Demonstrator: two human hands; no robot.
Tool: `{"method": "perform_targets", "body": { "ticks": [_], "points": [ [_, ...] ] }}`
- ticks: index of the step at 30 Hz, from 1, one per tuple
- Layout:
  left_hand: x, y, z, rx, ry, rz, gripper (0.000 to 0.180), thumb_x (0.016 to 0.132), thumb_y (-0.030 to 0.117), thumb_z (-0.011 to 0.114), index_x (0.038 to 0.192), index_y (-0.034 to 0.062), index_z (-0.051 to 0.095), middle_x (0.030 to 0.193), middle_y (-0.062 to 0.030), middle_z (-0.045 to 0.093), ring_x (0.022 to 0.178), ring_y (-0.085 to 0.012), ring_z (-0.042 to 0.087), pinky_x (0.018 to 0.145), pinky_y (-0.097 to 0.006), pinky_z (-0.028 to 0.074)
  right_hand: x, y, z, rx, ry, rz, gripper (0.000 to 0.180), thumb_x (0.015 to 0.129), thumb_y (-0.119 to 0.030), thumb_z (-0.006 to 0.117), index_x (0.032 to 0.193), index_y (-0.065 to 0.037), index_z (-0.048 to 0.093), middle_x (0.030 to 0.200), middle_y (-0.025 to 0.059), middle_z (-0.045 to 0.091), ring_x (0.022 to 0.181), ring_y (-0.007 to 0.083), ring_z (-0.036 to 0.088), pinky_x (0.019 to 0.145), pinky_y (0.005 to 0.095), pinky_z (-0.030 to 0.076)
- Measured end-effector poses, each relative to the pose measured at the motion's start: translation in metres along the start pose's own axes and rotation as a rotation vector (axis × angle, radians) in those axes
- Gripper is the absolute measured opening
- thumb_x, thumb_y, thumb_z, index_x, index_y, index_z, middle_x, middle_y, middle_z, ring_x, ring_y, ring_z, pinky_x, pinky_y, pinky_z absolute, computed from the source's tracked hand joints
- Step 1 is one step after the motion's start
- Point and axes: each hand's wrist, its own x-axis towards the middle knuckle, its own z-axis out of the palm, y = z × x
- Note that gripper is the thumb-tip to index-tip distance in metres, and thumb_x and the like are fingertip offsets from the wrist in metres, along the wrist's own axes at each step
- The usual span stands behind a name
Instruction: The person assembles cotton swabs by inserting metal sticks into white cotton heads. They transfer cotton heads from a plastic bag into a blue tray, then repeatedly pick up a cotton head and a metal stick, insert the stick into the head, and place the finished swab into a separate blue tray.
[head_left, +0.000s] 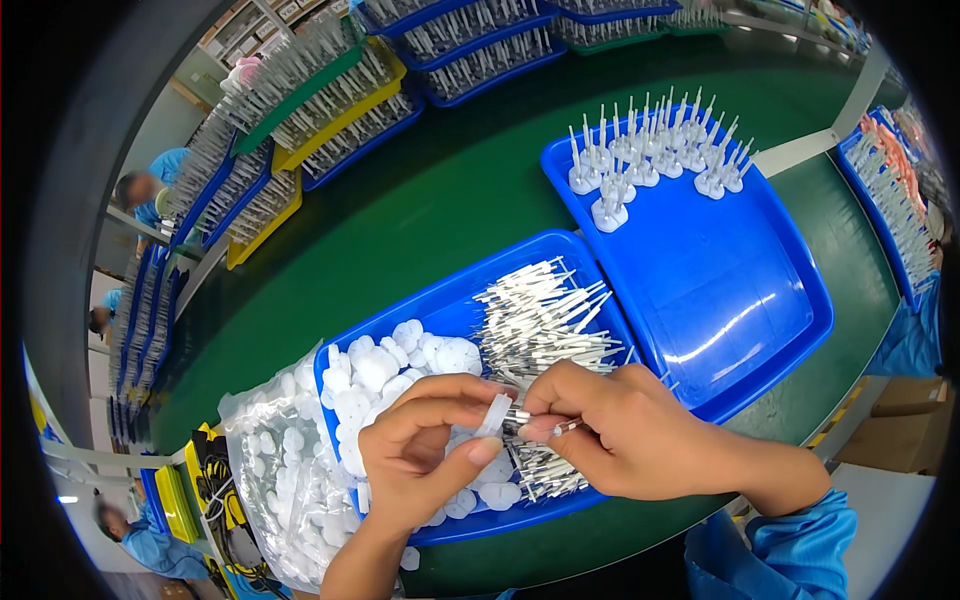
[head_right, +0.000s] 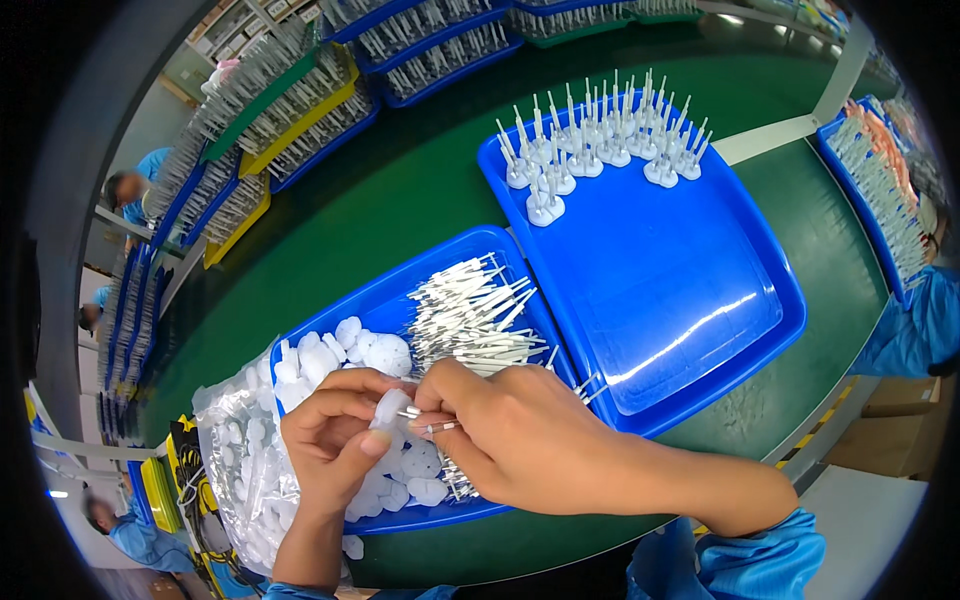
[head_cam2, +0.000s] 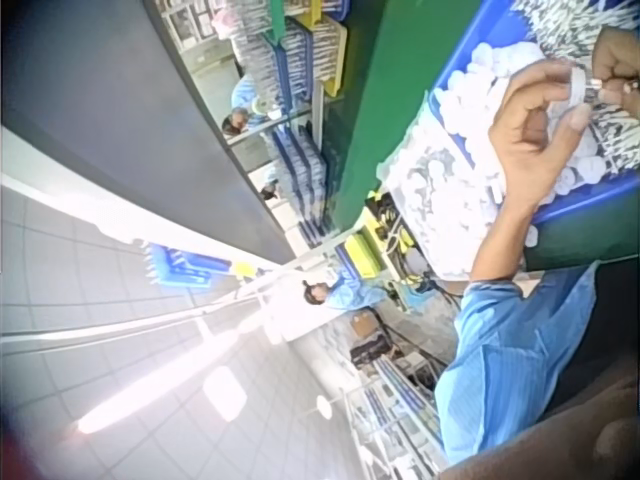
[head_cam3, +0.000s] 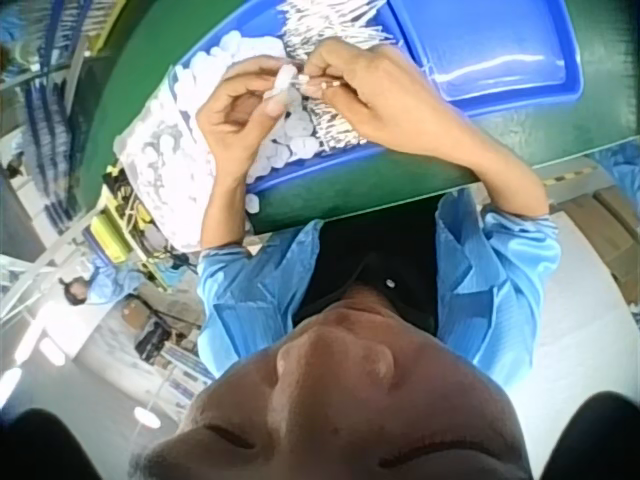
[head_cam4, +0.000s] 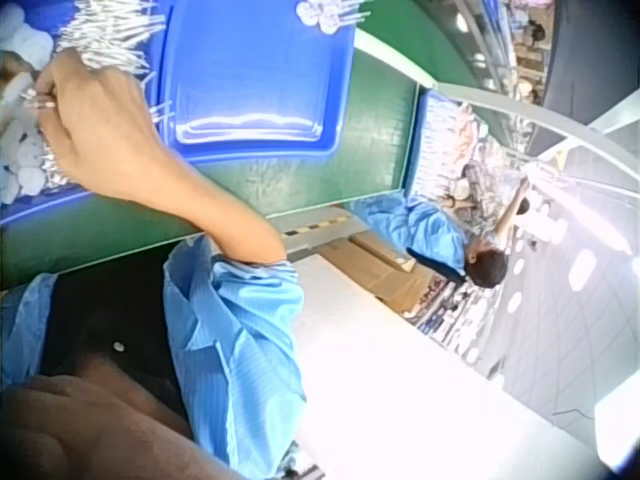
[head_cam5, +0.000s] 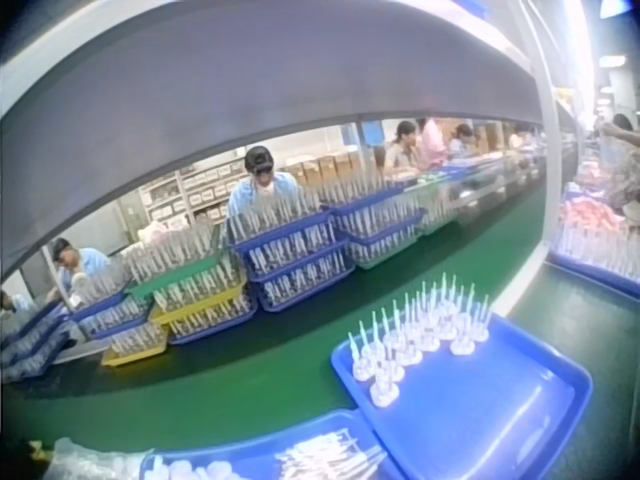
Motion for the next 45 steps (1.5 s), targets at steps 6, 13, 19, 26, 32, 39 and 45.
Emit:
{"method": "perform_targets", "body": {
  "ticks": [6,13,19,26,32,39,45],
  "points": [
    [-0.002,-0.002,-0.005,-0.078,-0.013,-0.034,0.027,0.08,-0.015,0.071,0.106,-0.0069,0.07,0.119,-0.0249,0.065,0.112,-0.0297,0.064,0.097,-0.043,0.051,0.001,-0.003,-0.002,0.069,-0.033,0.067,0.015,0.095,-0.011,0.064,0.101,0.0,0.056,0.071,0.0167,0.067,0.06,0.0366,0.067,0.053,0.0453,0.049],
    [-0.002,-0.001,-0.002,0.063,-0.023,-0.043,0.029,0.079,-0.014,0.073,0.108,-0.0065,0.073,0.115,-0.0244,0.07,0.111,-0.0288,0.066,0.098,-0.043,0.05,-0.005,0.003,0.01,-0.366,0.139,-0.147,0.014,0.091,-0.007,0.065,0.097,0.0,0.055,0.065,0.0158,0.065,0.056,0.0333,0.066,0.045,0.0425,0.047],
    [-0.002,-0.001,-0.002,-0.01,-0.02,-0.085,0.029,0.08,-0.014,0.073,0.108,-0.0053,0.073,0.116,-0.0224,0.071,0.113,-0.0286,0.065,0.099,-0.042,0.05,-0.006,0.002,0.01,-0.328,0.09,-0.072,0.027,0.077,0.009,0.064,0.101,-0.002,0.057,0.078,0.0142,0.071,0.065,0.0298,0.072,0.052,0.0362,0.054],
    [-0.001,0.0,0.0,0.217,-0.013,0.056,0.032,0.078,-0.01,0.078,0.11,-0.0046,0.072,0.117,-0.0232,0.07,0.112,-0.0306,0.066,0.098,-0.041,0.052,0.001,0.01,0.017,-0.324,0.178,-0.21,0.018,0.086,-0.007,0.07,0.096,-0.001,0.056,0.074,0.0148,0.064,0.062,0.0325,0.065,0.051,0.0412,0.048],
    [0.005,0.006,0.005,0.427,0.016,0.267,0.041,0.075,-0.004,0.082,0.114,-0.005,0.069,0.126,-0.0268,0.063,0.113,-0.0346,0.067,0.094,-0.042,0.057,0.003,0.001,0.005,-0.283,0.137,-0.207,0.014,0.086,-0.008,0.07,0.097,-0.003,0.064,0.092,0.0104,0.055,0.076,0.0276,0.059,0.065,0.0388,0.048],
    [0.006,0.003,0.003,0.54,-0.029,0.386,0.039,0.075,-0.003,0.082,0.112,-0.0054,0.069,0.13,-0.0291,0.06,0.111,-0.0382,0.068,0.091,-0.043,0.058,0.001,0.007,0.011,-0.189,0.179,-0.216,0.012,0.084,-0.005,0.07,0.095,-0.004,0.064,0.089,0.0101,0.056,0.069,0.0281,0.059,0.059,0.0383,0.047],
    [0.008,0.012,0.001,0.792,-0.131,0.487,0.035,0.072,-0.002,0.083,0.105,-0.0003,0.072,0.128,-0.0275,0.063,0.097,-0.0333,0.069,0.079,-0.039,0.053,0.0,0.007,0.012,-0.146,0.192,-0.221,0.014,0.08,0.001,0.069,0.093,-0.002,0.064,0.089,0.0107,0.057,0.069,0.0297,0.06,0.058,0.0389,0.048]
  ]
}}
